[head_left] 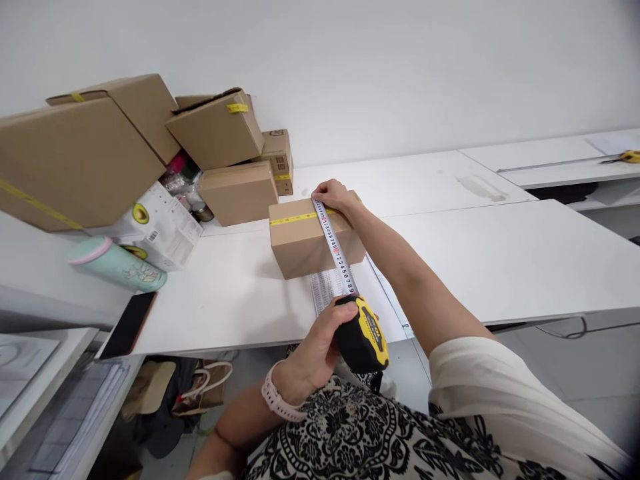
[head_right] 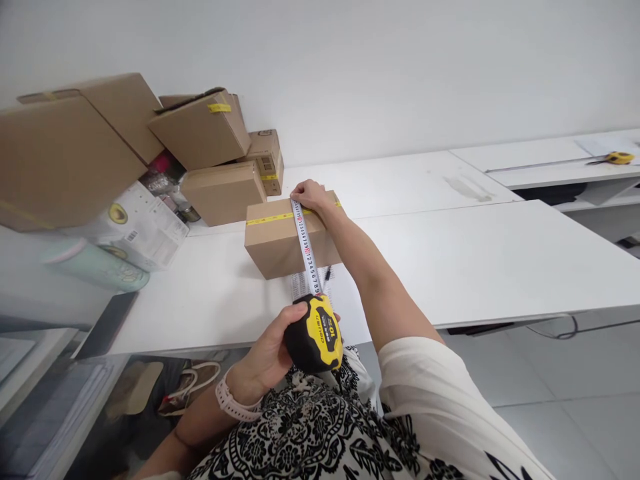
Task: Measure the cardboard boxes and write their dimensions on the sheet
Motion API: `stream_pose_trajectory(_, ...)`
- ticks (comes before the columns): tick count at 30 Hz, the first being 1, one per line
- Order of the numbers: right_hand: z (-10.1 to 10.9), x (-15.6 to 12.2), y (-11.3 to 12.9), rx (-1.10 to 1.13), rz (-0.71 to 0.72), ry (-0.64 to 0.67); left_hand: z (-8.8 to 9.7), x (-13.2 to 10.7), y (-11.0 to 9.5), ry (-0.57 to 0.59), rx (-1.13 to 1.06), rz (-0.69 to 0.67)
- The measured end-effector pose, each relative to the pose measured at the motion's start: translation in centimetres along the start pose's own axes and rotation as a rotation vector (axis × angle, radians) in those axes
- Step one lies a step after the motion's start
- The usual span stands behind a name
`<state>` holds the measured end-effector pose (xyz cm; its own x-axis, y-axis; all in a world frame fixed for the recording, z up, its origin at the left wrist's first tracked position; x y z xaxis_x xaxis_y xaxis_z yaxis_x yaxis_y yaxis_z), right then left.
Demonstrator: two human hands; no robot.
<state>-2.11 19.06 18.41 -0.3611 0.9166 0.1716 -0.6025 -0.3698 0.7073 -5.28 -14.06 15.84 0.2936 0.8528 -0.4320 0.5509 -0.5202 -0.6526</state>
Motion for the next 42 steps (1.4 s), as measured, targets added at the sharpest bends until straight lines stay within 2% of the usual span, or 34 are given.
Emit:
stream_pose_trajectory(15, -0.3, 0.3, -0.5, 0.098, 0.013, -0.016, 0.1, 0.1, 0.1, 0.025, 0.012, -0.004)
stream_pose_trajectory(17, -0.1, 0.6, -0.9, 0.207, 0.011, -0.052, 0.5, 0.0, -0.1, 0.014, 0.055, -0.033)
stream_pose_trajectory(20, 1.1, 0.3, -0.6, 0.370, 0.059, -0.176, 1.1, -0.2, -0.8, -0.005, 0.120, -0.065)
stream_pose_trajectory(23, 2.5, -2.4, 1.4, 0.419, 0.233, -0.255, 1.6, -0.4, -1.5, 0.004, 0.177, -0.096)
stream_pose_trajectory(26, 3.2, -7.9, 4.5, 0.385, 0.395, -0.273, 2.0, -0.4, -2.2, 0.028, 0.241, -0.174)
stream_pose_trajectory(28, 3.0, -12.4, 6.2, 0.386, 0.492, -0.223, 2.4, -0.4, -2.6, 0.023, 0.270, -0.234)
stream_pose_trajectory(30, 2.5, -16.2, 6.5, 0.403, 0.573, -0.112, 3.4, -0.5, -3.0, 0.006, 0.308, -0.304)
stream_pose_trajectory(31, 2.3, -17.6, 5.8, 0.425, 0.557, -0.103, 4.1, -0.6, -3.2, -0.005, 0.335, -0.345)
stream_pose_trajectory(32, 2.5, -18.5, 4.4, 0.457, 0.502, -0.175, 4.9, -0.6, -3.4, -0.025, 0.361, -0.392)
stream_pose_trajectory(33, 2.9, -19.2, 2.4, 0.489, 0.407, -0.307, 6.0, -0.6, -3.7, -0.063, 0.383, -0.447)
stream_pose_trajectory(35, 3.6, -19.9, -2.7, 0.525, 0.163, -0.660, 8.6, -0.5, -4.4, -0.205, 0.404, -0.577)
stream_pose_trajectory(36, 3.5, -20.0, -5.2, 0.524, 0.040, -0.755, 9.9, -0.3, -4.8, -0.296, 0.400, -0.642)
stream_pose_trajectory(37, 3.0, -19.8, -7.3, 0.516, -0.057, -0.754, 11.2, 0.1, -5.3, -0.382, 0.389, -0.702)
stream_pose_trajectory(39, 1.5, -19.0, -10.3, 0.539, -0.176, -0.615, 13.3, 1.2, -6.3, -0.480, 0.351, -0.767)
stream_pose_trajectory(42, -0.8, -18.0, -11.2, 0.616, -0.175, -0.338, 14.7, 3.5, -7.8, -0.443, 0.299, -0.719)
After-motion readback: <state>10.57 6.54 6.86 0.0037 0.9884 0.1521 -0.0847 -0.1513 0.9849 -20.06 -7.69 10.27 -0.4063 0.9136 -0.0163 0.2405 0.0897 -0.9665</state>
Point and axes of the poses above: each hand's wrist, its own x-axis towards the middle knuckle, its own z-axis out of the back of the hand, y = z × x, the point moved 4 cm from there along x, towards the middle knuckle, and after that the axes turned 1 degree about z, right-handed, at the moved point
